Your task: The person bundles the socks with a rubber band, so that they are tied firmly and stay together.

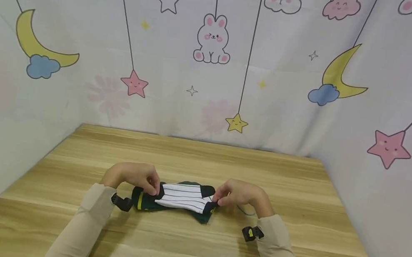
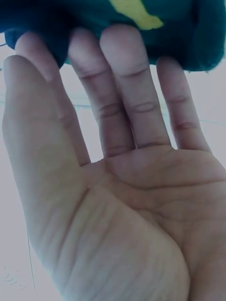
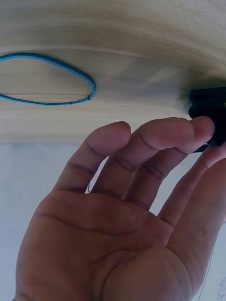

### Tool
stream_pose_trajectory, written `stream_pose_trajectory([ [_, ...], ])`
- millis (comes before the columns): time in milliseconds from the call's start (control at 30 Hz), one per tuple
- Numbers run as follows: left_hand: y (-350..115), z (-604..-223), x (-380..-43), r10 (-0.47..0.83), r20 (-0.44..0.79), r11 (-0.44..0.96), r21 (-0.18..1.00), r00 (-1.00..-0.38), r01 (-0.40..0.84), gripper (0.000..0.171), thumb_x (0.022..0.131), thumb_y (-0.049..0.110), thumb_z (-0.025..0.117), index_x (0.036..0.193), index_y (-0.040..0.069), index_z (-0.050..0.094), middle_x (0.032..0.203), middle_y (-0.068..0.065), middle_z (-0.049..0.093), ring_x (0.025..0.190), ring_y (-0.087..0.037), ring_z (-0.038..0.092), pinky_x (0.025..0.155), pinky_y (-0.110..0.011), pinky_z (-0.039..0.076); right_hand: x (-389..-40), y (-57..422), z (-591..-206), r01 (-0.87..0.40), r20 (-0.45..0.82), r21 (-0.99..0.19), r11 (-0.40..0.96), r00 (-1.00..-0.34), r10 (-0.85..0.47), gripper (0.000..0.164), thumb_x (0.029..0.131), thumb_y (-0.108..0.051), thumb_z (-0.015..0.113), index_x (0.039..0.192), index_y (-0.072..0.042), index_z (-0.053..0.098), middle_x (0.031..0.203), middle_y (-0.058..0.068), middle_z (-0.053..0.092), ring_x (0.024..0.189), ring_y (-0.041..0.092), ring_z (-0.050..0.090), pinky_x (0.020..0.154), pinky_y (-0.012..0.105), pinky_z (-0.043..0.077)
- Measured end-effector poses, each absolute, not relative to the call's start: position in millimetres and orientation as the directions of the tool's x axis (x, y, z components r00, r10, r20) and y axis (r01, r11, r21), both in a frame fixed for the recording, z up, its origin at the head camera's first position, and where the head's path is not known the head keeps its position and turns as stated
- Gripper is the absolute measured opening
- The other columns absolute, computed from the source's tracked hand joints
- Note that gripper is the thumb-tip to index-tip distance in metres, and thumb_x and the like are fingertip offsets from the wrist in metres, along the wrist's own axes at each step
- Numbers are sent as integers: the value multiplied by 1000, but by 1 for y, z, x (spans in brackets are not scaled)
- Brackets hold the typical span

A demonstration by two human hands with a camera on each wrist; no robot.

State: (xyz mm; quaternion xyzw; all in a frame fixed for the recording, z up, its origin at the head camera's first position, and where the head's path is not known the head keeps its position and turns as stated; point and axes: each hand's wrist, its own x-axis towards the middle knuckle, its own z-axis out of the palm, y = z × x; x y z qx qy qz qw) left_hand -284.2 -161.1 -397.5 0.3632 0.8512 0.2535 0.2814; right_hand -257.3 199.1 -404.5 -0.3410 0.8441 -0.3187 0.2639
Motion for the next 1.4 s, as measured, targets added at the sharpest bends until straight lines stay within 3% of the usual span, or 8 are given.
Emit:
stream_pose_trajectory([
  [233, -160, -395, -282, 737, -306, 636, 616, -603, 465, 11, 94, 14, 70, 89, 10, 79, 79, 2, 68, 64, -14, 55, 63, -25, 46, -256, 202, -401, -432, -229, -703, 565, -614, -755, 20, 94, 0, 63, 111, -4, 72, 100, 3, 70, 86, 12, 62, 75, 28, 51],
  [400, -160, -394, -283, 746, -272, 618, 623, -608, 480, 11, 95, 17, 70, 92, 11, 79, 83, 6, 70, 71, -9, 58, 68, -25, 50, -256, 205, -399, -437, -219, -713, 548, -604, -767, 23, 94, 1, 62, 115, -4, 71, 102, 9, 70, 87, 22, 65, 75, 40, 54],
  [633, -148, -398, -285, 792, -210, 559, 628, -574, 541, 9, 96, 15, 69, 97, 11, 77, 89, 8, 69, 78, -6, 58, 76, -25, 50, -255, 207, -398, -437, -214, -717, 543, -604, -768, 23, 95, 0, 62, 116, -5, 70, 105, 8, 69, 88, 25, 65, 76, 42, 54],
  [833, -141, -400, -284, 788, -149, 553, 598, -597, 581, 15, 95, 17, 70, 108, 14, 76, 113, -4, 59, 92, -16, 57, 81, -34, 49, -257, 209, -399, -447, -210, -704, 552, -611, -763, 22, 97, -2, 61, 116, -6, 70, 104, 7, 69, 88, 24, 65, 75, 34, 53],
  [967, -137, -403, -285, 780, -113, 556, 576, -615, 599, 22, 95, 20, 70, 117, 15, 72, 129, -9, 54, 105, -25, 58, 89, -41, 48, -258, 212, -400, -419, -222, -709, 568, -631, -743, 21, 98, -3, 60, 115, -9, 71, 104, 6, 69, 90, 25, 65, 77, 37, 52],
  [1267, -128, -409, -286, 792, -129, 552, 569, -597, 610, 44, 95, 23, 70, 138, 20, 61, 136, -12, 50, 120, -32, 55, 99, -48, 45, -260, 217, -397, -442, -183, -701, 559, -647, -740, 23, 97, -4, 60, 118, -6, 69, 103, 8, 68, 92, 22, 63, 77, 33, 50],
  [1400, -121, -407, -289, 803, -163, 549, 575, -573, 606, 54, 95, 23, 70, 146, 16, 52, 143, -13, 49, 124, -34, 53, 103, -49, 43, -261, 218, -396, -448, -167, -699, 557, -656, -736, 24, 98, -5, 59, 121, -3, 67, 103, 12, 69, 93, 24, 64, 79, 36, 51],
])
